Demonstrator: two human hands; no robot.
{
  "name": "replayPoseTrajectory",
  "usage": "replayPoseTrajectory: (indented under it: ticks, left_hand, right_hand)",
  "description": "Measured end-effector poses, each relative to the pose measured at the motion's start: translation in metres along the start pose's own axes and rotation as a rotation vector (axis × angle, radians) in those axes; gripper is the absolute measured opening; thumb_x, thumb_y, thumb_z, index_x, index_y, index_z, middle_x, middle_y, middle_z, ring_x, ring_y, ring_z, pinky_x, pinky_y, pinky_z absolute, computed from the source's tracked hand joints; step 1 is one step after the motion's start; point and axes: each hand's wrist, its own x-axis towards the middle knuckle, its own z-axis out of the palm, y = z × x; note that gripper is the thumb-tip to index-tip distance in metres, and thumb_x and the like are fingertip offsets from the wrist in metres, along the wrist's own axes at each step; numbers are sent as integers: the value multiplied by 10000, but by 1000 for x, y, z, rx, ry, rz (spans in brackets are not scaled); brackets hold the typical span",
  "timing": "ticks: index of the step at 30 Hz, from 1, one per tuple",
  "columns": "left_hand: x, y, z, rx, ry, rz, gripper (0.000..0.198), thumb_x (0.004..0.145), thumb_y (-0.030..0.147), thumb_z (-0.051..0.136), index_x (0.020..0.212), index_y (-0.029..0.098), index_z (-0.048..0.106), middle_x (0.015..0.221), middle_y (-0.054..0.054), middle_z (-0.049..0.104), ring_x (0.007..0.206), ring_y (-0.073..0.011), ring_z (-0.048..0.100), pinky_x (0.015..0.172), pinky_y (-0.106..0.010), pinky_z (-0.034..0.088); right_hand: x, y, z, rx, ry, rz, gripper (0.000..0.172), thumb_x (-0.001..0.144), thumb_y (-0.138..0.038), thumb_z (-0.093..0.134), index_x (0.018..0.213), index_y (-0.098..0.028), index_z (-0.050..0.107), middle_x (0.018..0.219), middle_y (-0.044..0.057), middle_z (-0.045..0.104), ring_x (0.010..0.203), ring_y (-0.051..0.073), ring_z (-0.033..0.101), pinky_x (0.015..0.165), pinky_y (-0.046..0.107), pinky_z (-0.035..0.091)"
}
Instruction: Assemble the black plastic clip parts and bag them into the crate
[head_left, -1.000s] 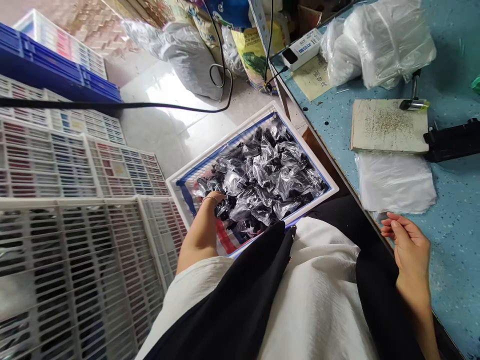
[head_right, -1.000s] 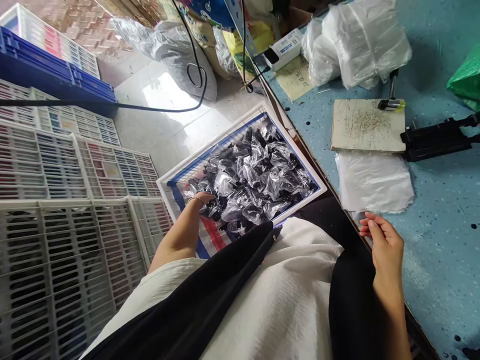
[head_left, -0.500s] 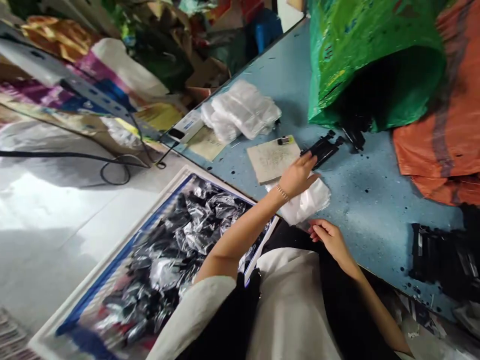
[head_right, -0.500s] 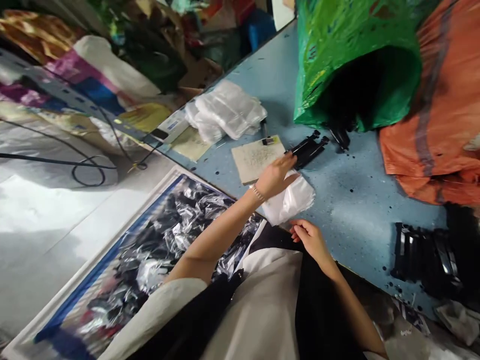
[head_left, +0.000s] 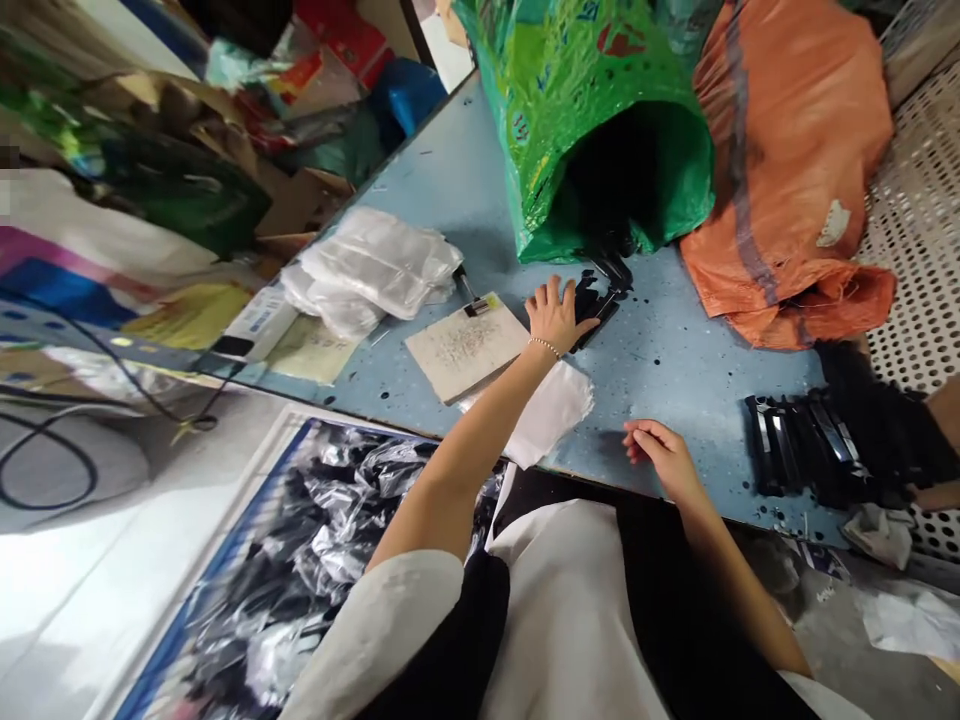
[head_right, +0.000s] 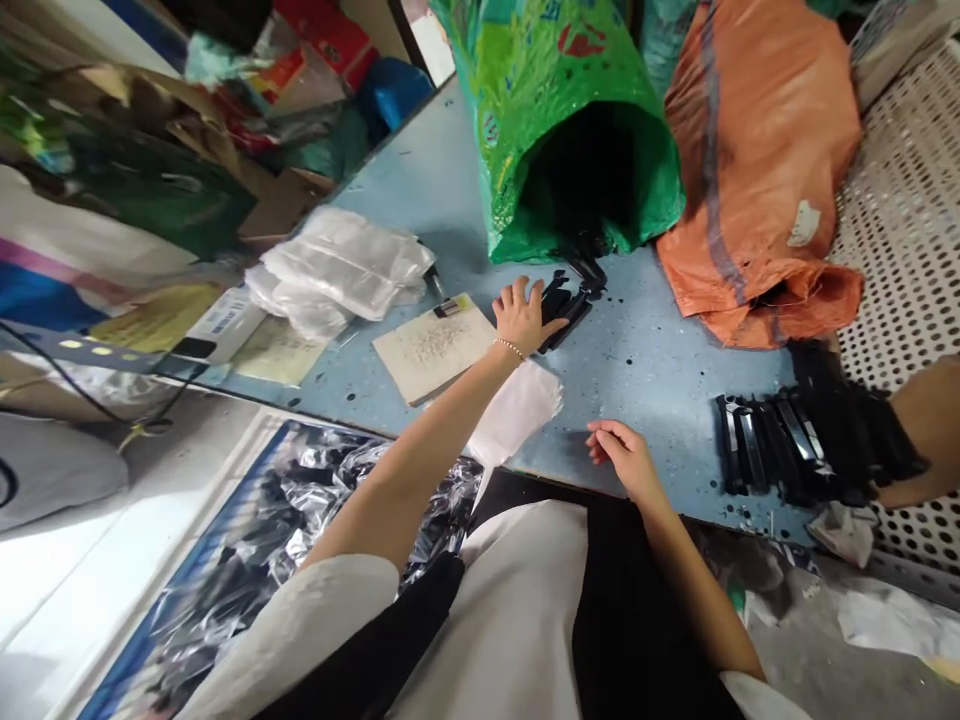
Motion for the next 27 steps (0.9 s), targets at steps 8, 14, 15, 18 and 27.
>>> replayPoseTrajectory:
  ticks: [8, 14, 15, 18, 27]
  left_hand:
    - [-9, 25, 9, -365, -173, -6, 743, 840, 290, 673, 1504, 51, 437, 1246, -242, 661, 1129, -362, 652, 992, -465, 471]
    - [-116, 42, -9, -1633, -751, 34, 748, 799, 551, 677, 1403, 144, 510, 970, -105, 714, 685, -192, 694, 662, -315, 543]
    - [-135, 44, -12, -1694, -818, 29, 721, 801, 563, 687, 1371, 151, 528, 981, -105, 713, 692, -190, 700, 661, -308, 542]
    - [-170, 48, -14, -1650, -808, -29, 591, 841, 573, 692, 1247, 162, 566, 928, -73, 705, 684, -163, 684, 634, -271, 520]
    - [-174, 52, -1, -1446, -507, -174, 560, 826, 632, 693, 1124, 176, 565, 660, 44, 589, 531, -108, 550, 513, -226, 451]
  right_hand:
    - [-4, 1, 3, 15, -6, -67, 397, 846, -526, 681, 1082, -208, 702, 890, 46, 711, 685, 151, 650, 629, 322, 575]
    - [3, -38, -24, -52, 226, -386, 437, 933, -581, 582, 1249, -280, 549, 1063, 47, 678, 741, 152, 667, 677, 331, 587]
    - [3, -46, -26, -103, 202, -407, 378, 948, -568, 570, 1180, -271, 569, 966, 27, 680, 724, 155, 661, 680, 326, 578]
    - [0, -66, -25, -342, 84, -455, 258, 975, -504, 556, 974, -249, 592, 768, -9, 634, 661, 153, 620, 659, 307, 525]
    - [15, -71, -17, -343, -109, -296, 450, 1022, -584, 407, 785, -228, 549, 616, -25, 492, 541, 137, 460, 532, 287, 395]
